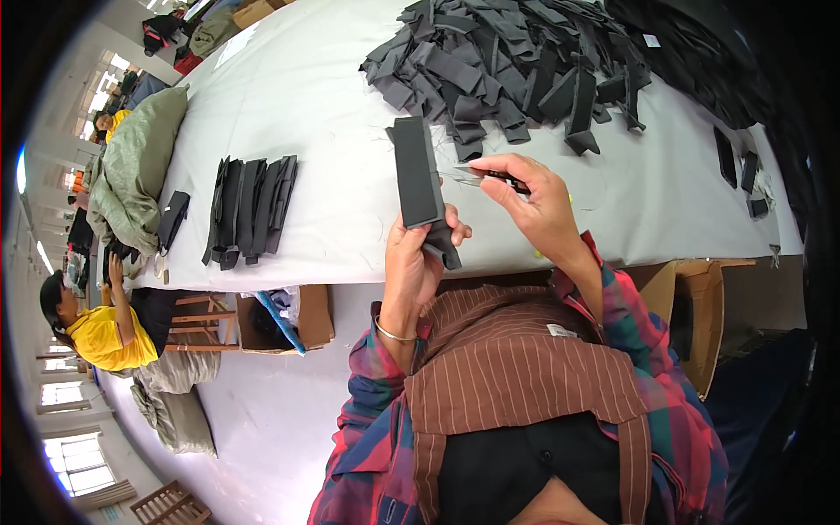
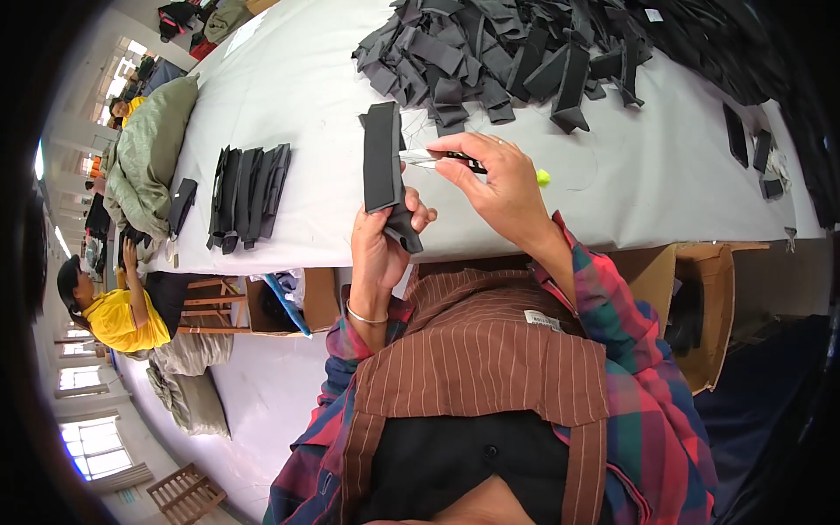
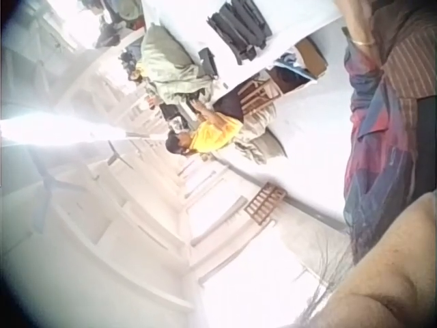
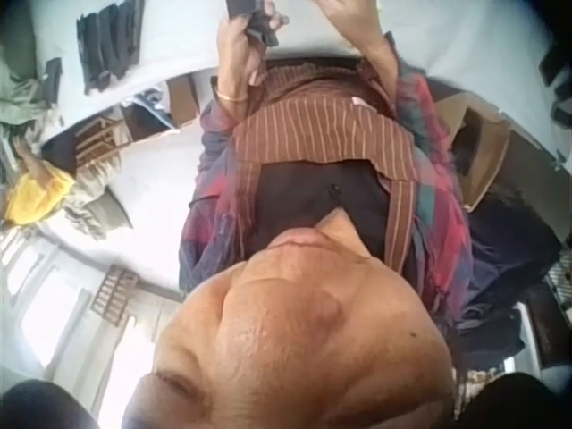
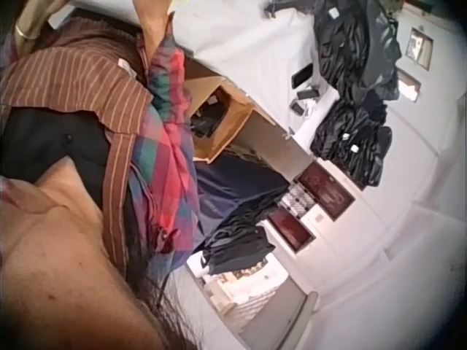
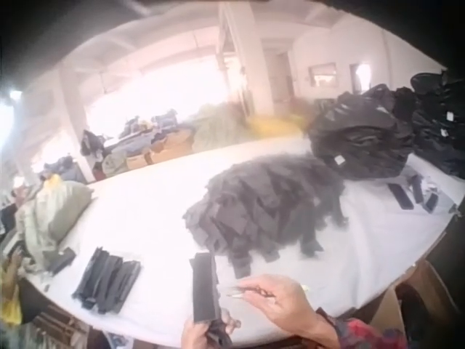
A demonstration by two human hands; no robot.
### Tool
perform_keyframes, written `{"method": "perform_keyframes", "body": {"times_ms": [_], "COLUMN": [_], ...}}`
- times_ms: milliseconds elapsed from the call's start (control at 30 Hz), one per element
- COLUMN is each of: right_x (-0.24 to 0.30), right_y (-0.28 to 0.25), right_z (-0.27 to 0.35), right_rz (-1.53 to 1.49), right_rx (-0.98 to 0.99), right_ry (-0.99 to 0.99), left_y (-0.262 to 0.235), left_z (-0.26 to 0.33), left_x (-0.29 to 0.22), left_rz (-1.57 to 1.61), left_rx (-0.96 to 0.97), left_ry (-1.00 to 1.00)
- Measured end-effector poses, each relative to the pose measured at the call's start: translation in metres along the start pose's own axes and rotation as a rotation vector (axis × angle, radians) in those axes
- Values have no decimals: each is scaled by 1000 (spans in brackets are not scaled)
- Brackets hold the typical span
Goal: Trimming excess threads from pre-sewn fabric components using thread snips at a factory workstation.
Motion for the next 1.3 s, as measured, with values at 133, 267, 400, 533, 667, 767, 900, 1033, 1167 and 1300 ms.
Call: {"method": "perform_keyframes", "body": {"times_ms": [133, 267, 400, 533, 667, 767, 900, 1033, 1167, 1300], "right_x": [7, -11, -18, -6, -11, -8, 3, 3, 1, 5], "right_y": [11, 17, 9, 10, 11, 10, 14, 18, 25, 27], "right_z": [-9, -9, -8, -3, -1, -1, -2, 1, 8, 15], "right_rz": [194, 97, 2, 15, 69, 60, 186, 265, 295, 420], "right_rx": [56, 99, 49, 61, 67, -32, 21, 53, 8, 14], "right_ry": [-152, 29, 90, -2, 13, -23, -64, -17, -168, -259], "left_y": [0, -3, -4, -6, -5, -2, -4, -5, -4, -10], "left_z": [4, 5, 5, 3, 2, 2, 1, 1, 1, 5], "left_x": [3, 4, 2, 3, 6, 5, 6, 9, 12, 15], "left_rz": [15, 65, 128, 197, 269, 110, -313, -473, -535, -532], "left_rx": [51, 76, 99, 114, 142, 90, -33, -14, -29, -37], "left_ry": [-45, -76, -100, -114, -129, -92, 43, 72, 49, -27]}}
Point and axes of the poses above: each hand's wrist, its own z-axis away from the middle knuckle, its own y-axis out of the palm, x = y × z, the point moved 4 cm from there along -z, towards the middle knuckle, and after that the axes turned 5 degrees about -x, right-handed, at the moved point
